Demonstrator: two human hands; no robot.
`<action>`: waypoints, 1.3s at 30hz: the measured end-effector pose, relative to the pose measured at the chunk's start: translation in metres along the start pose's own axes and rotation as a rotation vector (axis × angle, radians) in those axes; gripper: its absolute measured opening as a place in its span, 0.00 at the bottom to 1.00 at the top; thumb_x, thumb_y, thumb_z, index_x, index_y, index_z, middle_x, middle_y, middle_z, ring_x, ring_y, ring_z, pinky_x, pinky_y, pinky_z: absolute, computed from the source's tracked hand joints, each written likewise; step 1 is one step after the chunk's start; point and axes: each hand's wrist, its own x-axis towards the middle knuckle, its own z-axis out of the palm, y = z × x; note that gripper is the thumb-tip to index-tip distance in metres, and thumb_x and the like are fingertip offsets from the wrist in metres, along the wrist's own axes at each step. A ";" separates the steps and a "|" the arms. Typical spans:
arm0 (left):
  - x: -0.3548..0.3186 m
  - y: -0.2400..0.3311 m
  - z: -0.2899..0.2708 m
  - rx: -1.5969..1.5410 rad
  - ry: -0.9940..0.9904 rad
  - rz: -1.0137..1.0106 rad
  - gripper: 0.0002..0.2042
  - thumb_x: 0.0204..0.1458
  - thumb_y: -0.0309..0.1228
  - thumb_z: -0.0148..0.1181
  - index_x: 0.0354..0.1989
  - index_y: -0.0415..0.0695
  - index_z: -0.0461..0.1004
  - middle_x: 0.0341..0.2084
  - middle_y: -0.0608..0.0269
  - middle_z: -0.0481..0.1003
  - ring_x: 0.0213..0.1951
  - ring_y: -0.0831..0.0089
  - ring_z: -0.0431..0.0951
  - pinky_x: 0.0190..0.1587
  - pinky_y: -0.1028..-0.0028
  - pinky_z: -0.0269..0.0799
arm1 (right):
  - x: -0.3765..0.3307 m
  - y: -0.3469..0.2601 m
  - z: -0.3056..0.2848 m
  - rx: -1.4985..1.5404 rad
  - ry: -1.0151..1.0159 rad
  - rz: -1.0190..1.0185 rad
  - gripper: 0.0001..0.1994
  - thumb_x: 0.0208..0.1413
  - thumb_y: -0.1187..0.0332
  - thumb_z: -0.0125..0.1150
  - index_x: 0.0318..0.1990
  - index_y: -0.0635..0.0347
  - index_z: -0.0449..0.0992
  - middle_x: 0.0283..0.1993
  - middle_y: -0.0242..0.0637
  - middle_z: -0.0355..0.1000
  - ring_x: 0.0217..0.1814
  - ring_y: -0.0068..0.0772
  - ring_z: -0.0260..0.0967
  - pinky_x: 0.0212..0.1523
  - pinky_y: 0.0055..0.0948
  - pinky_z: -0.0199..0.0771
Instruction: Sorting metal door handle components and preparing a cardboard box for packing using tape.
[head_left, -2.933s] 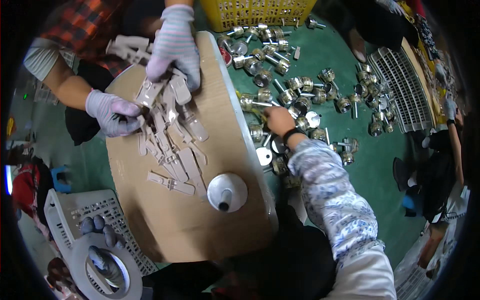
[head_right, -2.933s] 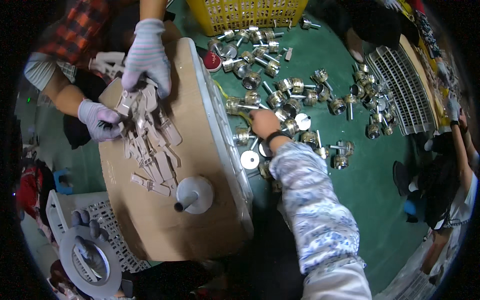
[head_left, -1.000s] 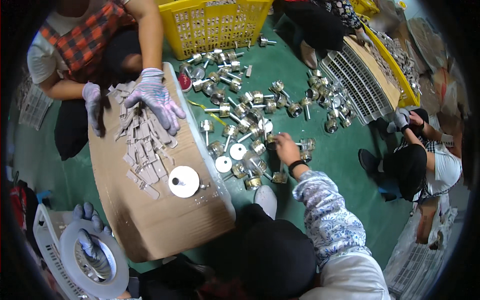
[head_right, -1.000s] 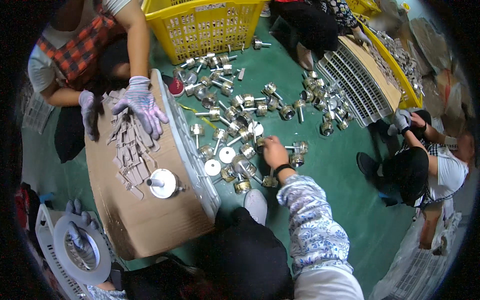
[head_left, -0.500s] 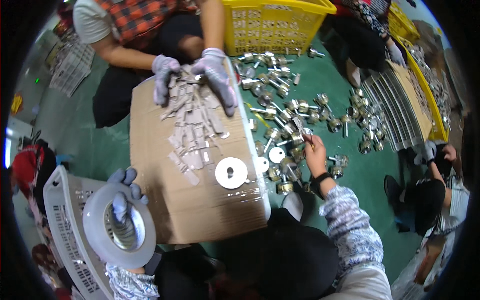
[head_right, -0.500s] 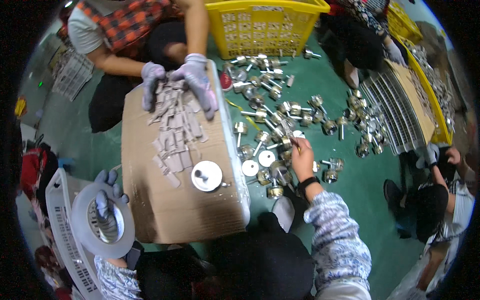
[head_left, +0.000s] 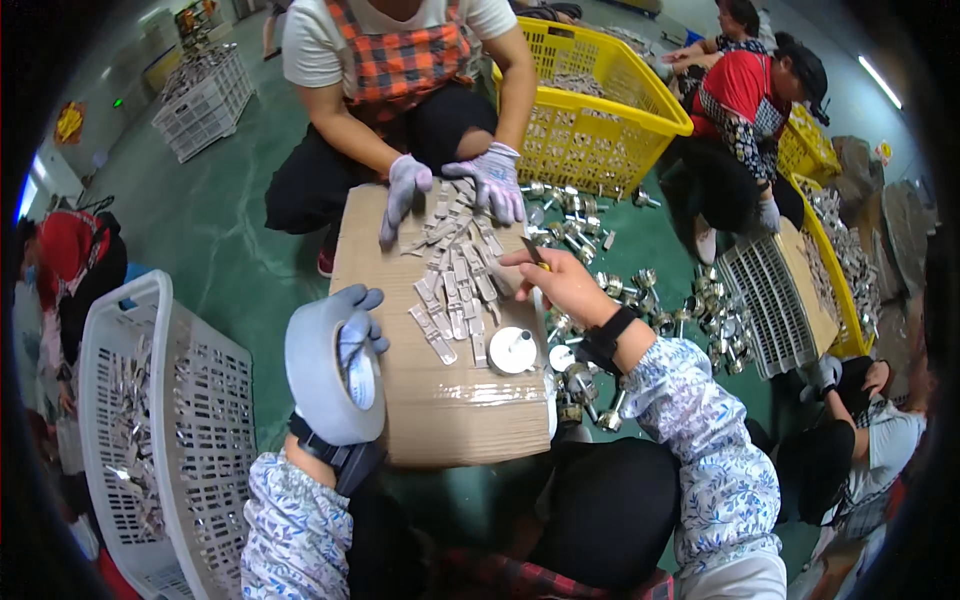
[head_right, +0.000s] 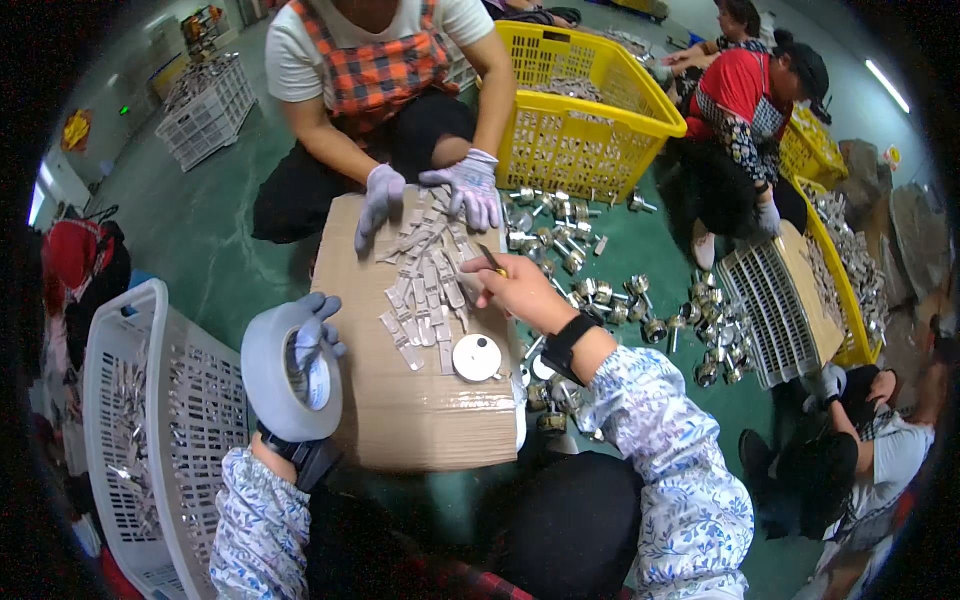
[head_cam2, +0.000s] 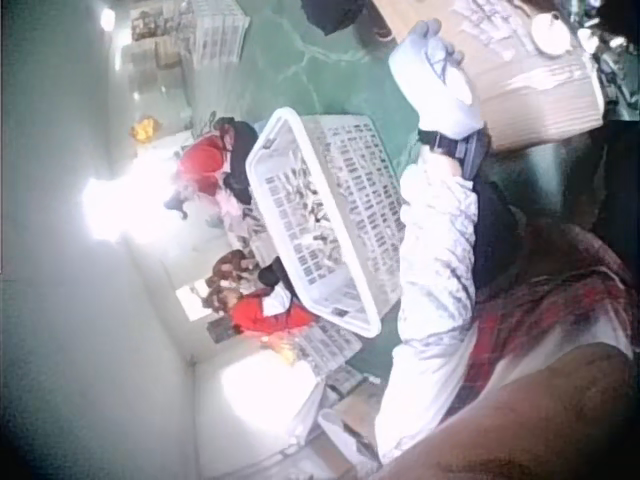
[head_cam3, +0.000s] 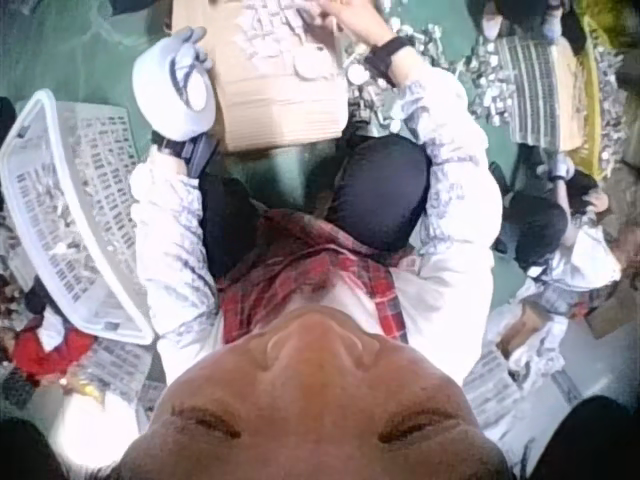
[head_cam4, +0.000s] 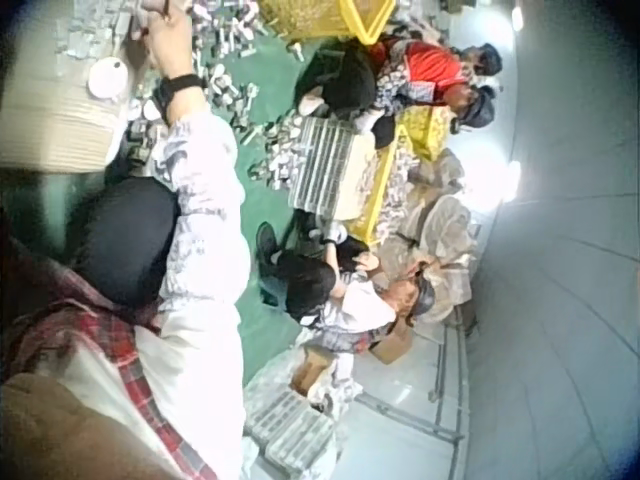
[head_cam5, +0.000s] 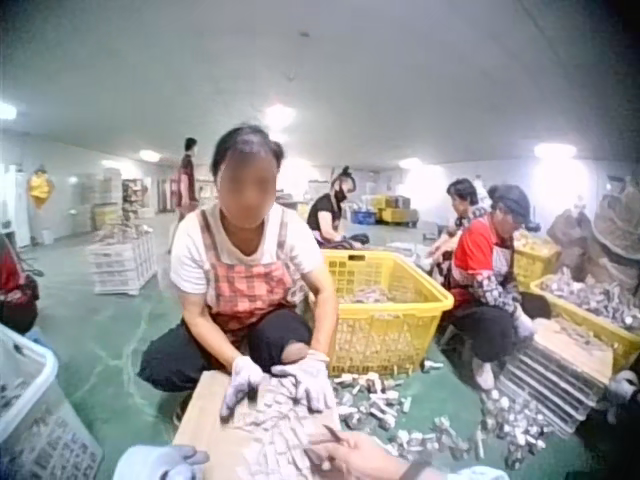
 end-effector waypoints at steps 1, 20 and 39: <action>0.000 0.002 0.002 -0.037 0.003 -0.013 0.24 0.54 0.31 0.60 0.56 0.33 0.62 0.47 0.53 0.70 0.32 0.80 0.70 0.37 0.78 0.72 | -0.010 -0.007 0.000 -0.009 0.035 -0.022 0.12 0.61 0.68 0.47 0.48 0.58 0.75 0.26 0.29 0.72 0.23 0.15 0.66 0.21 0.16 0.62; 0.050 -0.026 -0.026 -0.489 -0.266 -0.072 0.25 0.56 0.32 0.58 0.59 0.36 0.59 0.51 0.51 0.67 0.34 0.73 0.74 0.37 0.72 0.75 | -0.174 -0.052 0.166 -0.027 -0.359 -0.149 0.08 0.58 0.70 0.53 0.40 0.62 0.74 0.33 0.40 0.74 0.36 0.39 0.72 0.40 0.32 0.71; 0.080 -0.030 -0.075 -0.683 -0.387 -0.079 0.26 0.60 0.39 0.51 0.66 0.48 0.54 0.57 0.61 0.66 0.39 0.73 0.72 0.42 0.68 0.73 | -0.140 0.001 0.168 -0.550 -0.252 -0.407 0.06 0.52 0.69 0.52 0.35 0.61 0.72 0.34 0.46 0.73 0.38 0.52 0.72 0.38 0.45 0.72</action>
